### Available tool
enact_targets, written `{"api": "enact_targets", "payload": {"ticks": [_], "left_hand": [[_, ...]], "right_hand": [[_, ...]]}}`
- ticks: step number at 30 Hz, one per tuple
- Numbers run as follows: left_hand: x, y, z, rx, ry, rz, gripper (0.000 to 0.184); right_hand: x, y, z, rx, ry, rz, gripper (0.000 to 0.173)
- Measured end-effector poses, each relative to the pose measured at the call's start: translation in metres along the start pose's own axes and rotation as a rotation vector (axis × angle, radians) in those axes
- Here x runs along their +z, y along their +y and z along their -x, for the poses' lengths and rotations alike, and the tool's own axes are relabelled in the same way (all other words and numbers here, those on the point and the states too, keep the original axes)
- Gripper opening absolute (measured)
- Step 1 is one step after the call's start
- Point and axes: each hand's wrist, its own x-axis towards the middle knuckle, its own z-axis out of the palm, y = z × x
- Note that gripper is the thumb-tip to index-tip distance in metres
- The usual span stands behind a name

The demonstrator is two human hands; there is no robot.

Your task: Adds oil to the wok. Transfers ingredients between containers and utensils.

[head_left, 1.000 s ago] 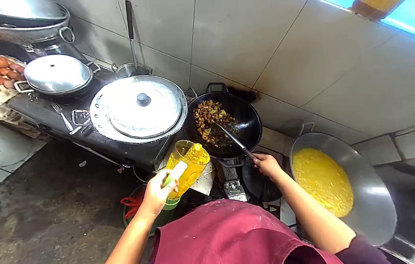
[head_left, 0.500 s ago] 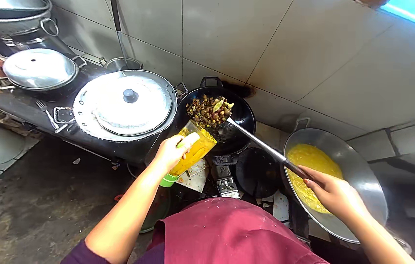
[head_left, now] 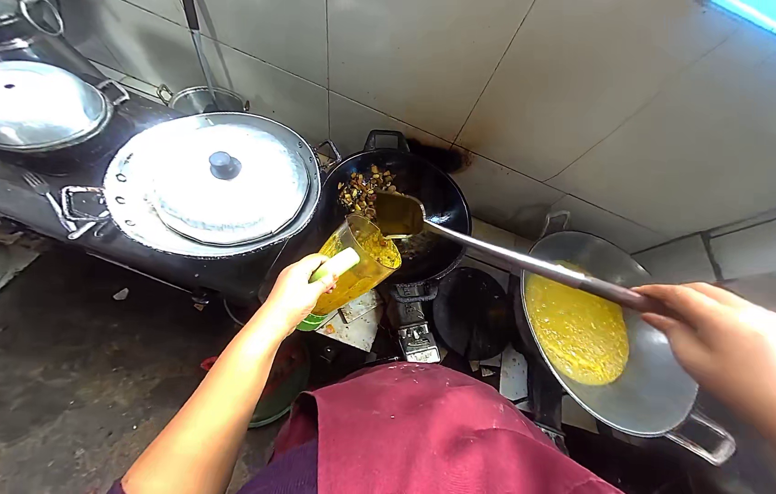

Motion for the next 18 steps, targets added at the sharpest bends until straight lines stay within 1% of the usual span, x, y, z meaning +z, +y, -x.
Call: {"api": "enact_targets", "payload": {"ticks": [2, 3, 5, 7, 8, 10, 12, 14, 16, 18], "left_hand": [[-0.005, -0.007, 0.015, -0.062, 0.020, 0.063, 0.013], [-0.007, -0.013, 0.022, -0.074, 0.038, 0.089, 0.013], [-0.009, -0.025, 0.034, -0.063, 0.084, 0.137, 0.012], [-0.012, -0.036, 0.044, -0.027, 0.132, 0.187, 0.013], [-0.014, -0.042, 0.049, -0.010, 0.149, 0.211, 0.013], [-0.015, -0.053, 0.058, 0.019, 0.172, 0.251, 0.015], [-0.015, -0.061, 0.068, 0.044, 0.205, 0.285, 0.016], [-0.014, -0.067, 0.079, 0.065, 0.242, 0.333, 0.018], [-0.014, -0.077, 0.090, 0.093, 0.266, 0.387, 0.019], [-0.013, -0.086, 0.101, 0.099, 0.281, 0.407, 0.020]], "right_hand": [[-0.012, 0.002, -0.026, 0.096, -0.178, -0.023, 0.021], [-0.017, -0.002, -0.042, 0.135, -0.257, -0.015, 0.023], [-0.029, -0.024, -0.077, 0.186, -0.370, 0.067, 0.031], [-0.037, -0.046, -0.112, 0.126, -0.409, 0.236, 0.037], [-0.041, -0.054, -0.131, 0.088, -0.445, 0.310, 0.036], [-0.055, -0.073, -0.169, 0.023, -0.548, 0.443, 0.023], [-0.070, -0.099, -0.200, -0.004, -0.661, 0.468, 0.018], [-0.080, -0.128, -0.219, 0.035, -0.777, 0.414, 0.019], [-0.067, -0.135, -0.236, 0.033, -0.830, 0.353, 0.020], [-0.035, -0.144, -0.252, -0.008, -0.807, 0.387, 0.023]]}}
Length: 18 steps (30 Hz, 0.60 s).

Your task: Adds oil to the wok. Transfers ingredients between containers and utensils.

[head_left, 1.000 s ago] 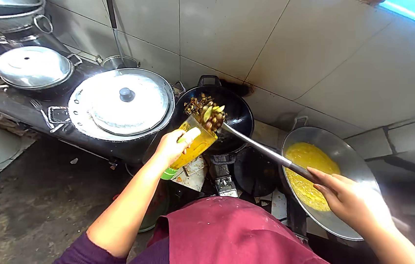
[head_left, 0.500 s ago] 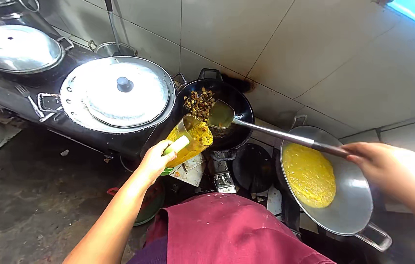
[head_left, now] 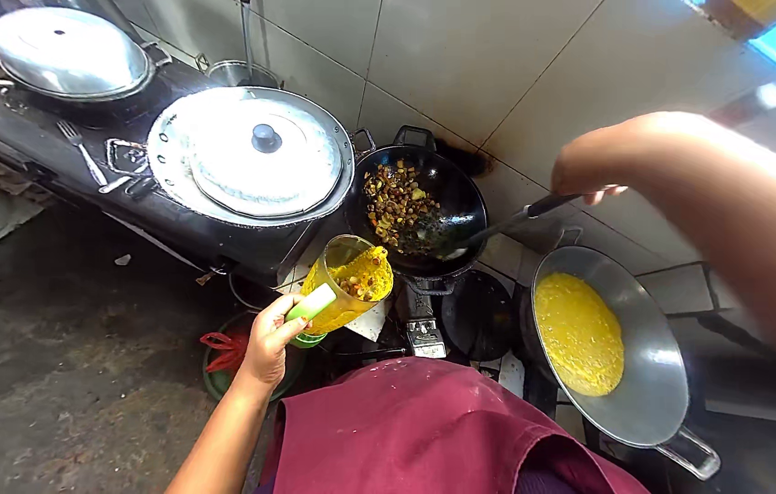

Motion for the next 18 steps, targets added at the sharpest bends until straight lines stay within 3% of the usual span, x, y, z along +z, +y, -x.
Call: {"api": "enact_targets", "payload": {"ticks": [4, 7, 12, 18], "left_hand": [[-0.012, -0.007, 0.019, -0.006, 0.039, 0.004, 0.021], [-0.024, -0.011, 0.033, -0.006, 0.064, -0.013, 0.021], [-0.034, -0.021, 0.047, 0.003, 0.111, 0.004, 0.020], [-0.029, -0.024, 0.042, -0.010, 0.136, 0.072, 0.025]], "right_hand": [[0.004, -0.055, -0.020, 0.043, 0.024, -0.050, 0.024], [-0.012, -0.042, -0.016, 0.037, 0.034, -0.056, 0.023], [-0.031, -0.010, 0.025, 0.092, -0.156, -0.111, 0.027], [0.024, -0.036, -0.012, -0.050, -0.105, -0.320, 0.036]]}}
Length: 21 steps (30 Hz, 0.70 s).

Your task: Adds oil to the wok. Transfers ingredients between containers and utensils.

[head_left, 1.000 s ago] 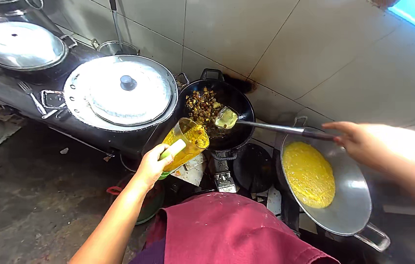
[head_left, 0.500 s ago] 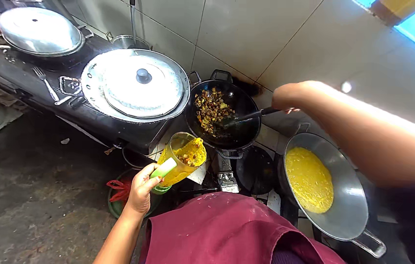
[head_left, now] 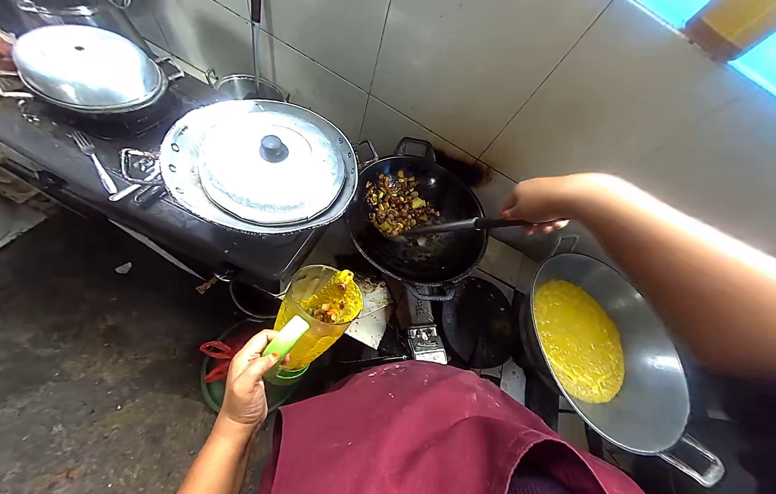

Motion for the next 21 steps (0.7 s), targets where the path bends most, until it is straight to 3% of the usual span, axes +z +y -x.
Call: {"api": "enact_targets", "payload": {"ticks": [3, 8, 11, 17, 21], "left_hand": [[0.002, 0.007, -0.008, -0.002, -0.009, 0.009, 0.025], [0.006, 0.001, -0.019, 0.008, -0.057, 0.012, 0.022], [0.013, -0.007, -0.021, 0.020, -0.071, -0.009, 0.021], [0.022, -0.001, -0.023, -0.018, -0.072, 0.080, 0.022], [0.014, -0.005, -0.023, 0.014, -0.114, 0.076, 0.021]], "right_hand": [[0.007, 0.000, -0.019, 0.032, 0.052, 0.035, 0.036], [-0.039, 0.017, 0.038, 0.086, 0.028, 0.214, 0.028], [-0.043, 0.015, 0.052, 0.138, 0.004, 0.209, 0.024], [0.001, 0.001, -0.012, 0.031, 0.130, 0.281, 0.028], [-0.001, 0.029, -0.010, 0.089, 0.209, 0.338, 0.025]]}}
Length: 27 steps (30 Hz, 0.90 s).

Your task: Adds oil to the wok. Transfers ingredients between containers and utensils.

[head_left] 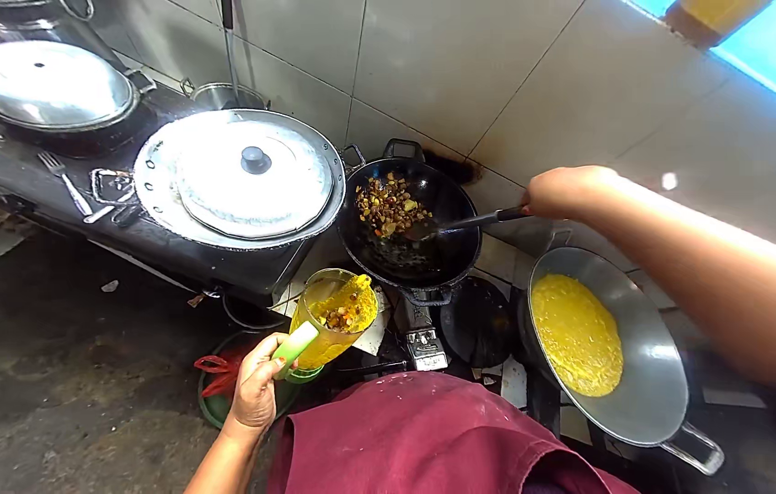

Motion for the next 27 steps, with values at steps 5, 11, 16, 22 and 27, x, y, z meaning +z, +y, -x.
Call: {"api": "enact_targets", "payload": {"ticks": [5, 11, 16, 22, 27], "left_hand": [[-0.002, -0.006, 0.009, 0.022, 0.014, -0.048, 0.021], [-0.003, -0.002, 0.018, -0.004, 0.088, -0.024, 0.024], [-0.002, 0.003, 0.018, 0.035, 0.086, -0.044, 0.022], [-0.002, -0.004, 0.028, 0.108, 0.078, -0.101, 0.020], [0.007, 0.002, 0.030, 0.086, 0.101, -0.142, 0.023]], "right_hand": [[-0.002, 0.032, 0.018, 0.209, 0.016, 0.070, 0.032], [0.036, 0.009, -0.019, 0.166, 0.208, -0.095, 0.028], [0.040, 0.033, -0.027, 0.096, 0.301, -0.047, 0.020], [0.060, 0.095, -0.006, 0.057, 0.105, -0.060, 0.022], [0.143, 0.039, -0.025, 0.022, -0.132, -0.626, 0.033]]}}
